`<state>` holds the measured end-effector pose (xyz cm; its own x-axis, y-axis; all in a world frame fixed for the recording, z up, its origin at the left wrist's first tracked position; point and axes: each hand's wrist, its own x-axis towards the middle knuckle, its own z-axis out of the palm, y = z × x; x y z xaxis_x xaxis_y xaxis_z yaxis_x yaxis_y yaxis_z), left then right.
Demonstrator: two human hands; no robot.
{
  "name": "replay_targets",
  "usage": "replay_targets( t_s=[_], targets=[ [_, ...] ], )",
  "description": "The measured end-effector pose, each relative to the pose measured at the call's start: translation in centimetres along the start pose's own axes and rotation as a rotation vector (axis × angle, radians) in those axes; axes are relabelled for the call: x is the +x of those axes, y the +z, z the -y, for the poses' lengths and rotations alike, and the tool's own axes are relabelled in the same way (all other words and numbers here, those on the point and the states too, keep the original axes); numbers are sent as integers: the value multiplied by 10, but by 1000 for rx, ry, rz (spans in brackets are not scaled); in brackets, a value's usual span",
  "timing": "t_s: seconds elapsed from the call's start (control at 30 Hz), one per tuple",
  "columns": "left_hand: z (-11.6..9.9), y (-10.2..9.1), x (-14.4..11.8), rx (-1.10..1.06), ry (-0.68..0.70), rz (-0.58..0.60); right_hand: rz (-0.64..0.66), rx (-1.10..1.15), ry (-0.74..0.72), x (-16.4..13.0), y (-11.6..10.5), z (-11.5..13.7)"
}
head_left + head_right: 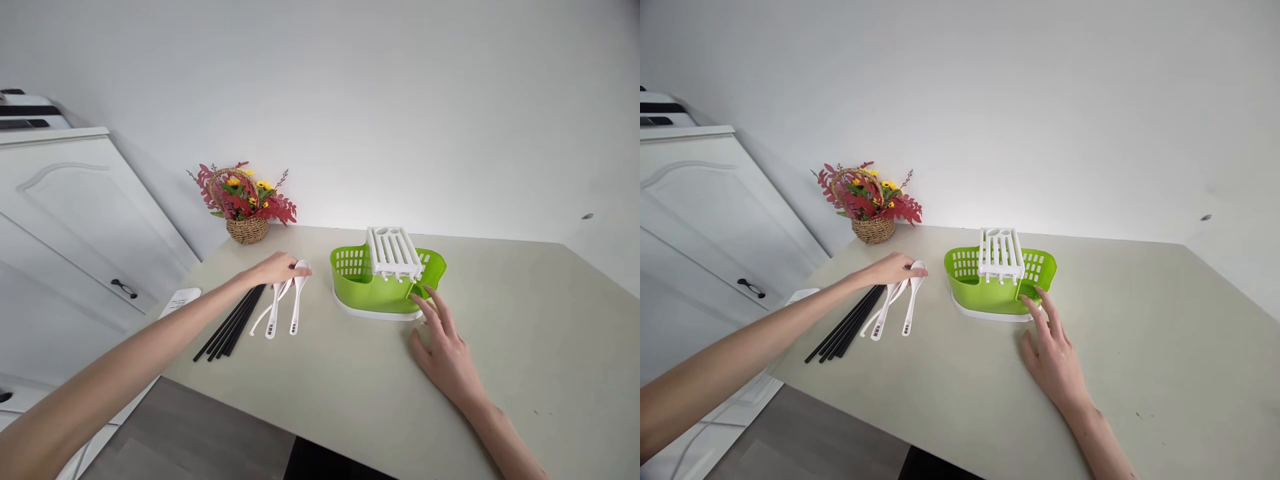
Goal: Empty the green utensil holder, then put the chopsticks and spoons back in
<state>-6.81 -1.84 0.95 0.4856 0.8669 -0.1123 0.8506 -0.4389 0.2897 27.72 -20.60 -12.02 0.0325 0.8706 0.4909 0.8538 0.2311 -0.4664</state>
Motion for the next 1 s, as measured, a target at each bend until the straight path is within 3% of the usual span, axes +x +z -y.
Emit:
replay_targets(
  t_s=[0.43, 0.73, 1.0],
  targets=[
    [34, 40, -4, -22, -33, 35, 7, -5, 20, -1, 1, -2],
    [39, 59, -15, 13, 18, -101, 5, -8, 16, -1, 2, -4],
    [26, 69, -31, 125, 30, -284, 22, -11, 39, -3, 2, -1]
  ],
)
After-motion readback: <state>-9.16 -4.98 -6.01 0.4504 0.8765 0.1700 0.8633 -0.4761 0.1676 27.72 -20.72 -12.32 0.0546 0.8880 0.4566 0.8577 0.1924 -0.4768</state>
